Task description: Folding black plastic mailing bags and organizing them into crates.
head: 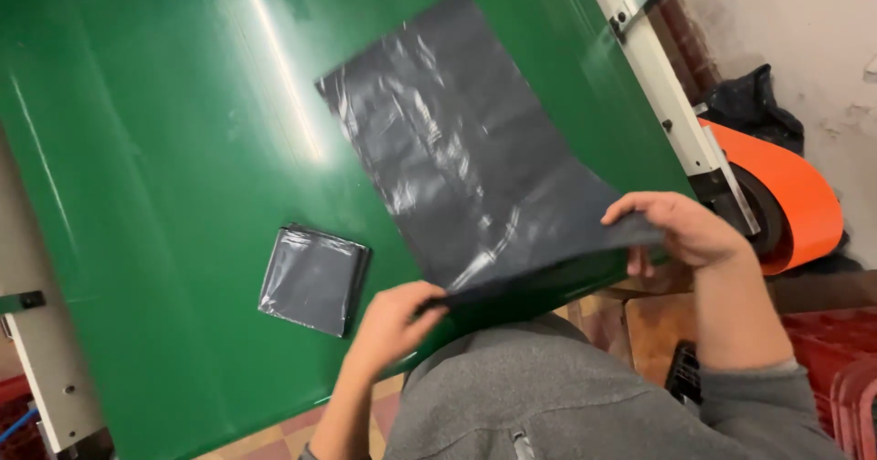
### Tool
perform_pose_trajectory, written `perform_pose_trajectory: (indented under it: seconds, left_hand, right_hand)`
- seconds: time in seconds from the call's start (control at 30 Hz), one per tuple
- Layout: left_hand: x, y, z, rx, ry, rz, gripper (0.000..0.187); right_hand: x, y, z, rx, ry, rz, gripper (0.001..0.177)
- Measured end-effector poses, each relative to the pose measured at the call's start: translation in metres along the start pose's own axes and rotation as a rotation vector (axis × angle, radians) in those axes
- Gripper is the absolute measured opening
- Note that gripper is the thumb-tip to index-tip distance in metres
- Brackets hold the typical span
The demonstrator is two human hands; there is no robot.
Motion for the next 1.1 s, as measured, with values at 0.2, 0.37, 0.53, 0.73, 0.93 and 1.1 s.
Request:
perform_pose_trajectory:
  seconds: [0.2,0.37,0.53,0.73,0.93,1.1]
  left_hand:
    - [0.119,0.058,0.068,-0.496,0.203,-0.37,0.013]
    - [0.212,0.064,0.121,-0.718,0.445,-0.155,0.026]
    - [0.208,0.066,0.135,-0.691,0.426,0.021,0.026]
    - [0.186,0.065,0.13,-0.703,0.472,0.135,0.027]
    - [0.077,0.054,0.108,-0.747,0.137,0.389,0.048]
    - [0.129,-0.057,0.079,-0.398,0.372,-0.766,0.067]
  right_hand:
    - [0.052,-0.029,0.112,0.188,-0.143,0.313,0.083]
    - [0.013,-0.018,0.238,0.007,-0.416,0.095,0.076]
    - [0.027,-0.009,0.253,-0.275,-0.516,-0.836,0.06]
    - [0.105,-0.077,0.286,-0.315,0.573,-1.447,0.061]
    - [0.052,-0.096,0.332,0.012,0.314,-1.561,0.05]
    - [0.074,-0.129,0.263,0.027,0.487,-1.731,0.027]
Point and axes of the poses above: each hand's wrist, its own z-axis towards the middle knuckle, its own y-axis out of the back of the hand, x = y × z, the point moved 10 cm from there along z, towards the middle knuckle, and after that the axes turned 7 degrees about -x, right-handed, at the moved point
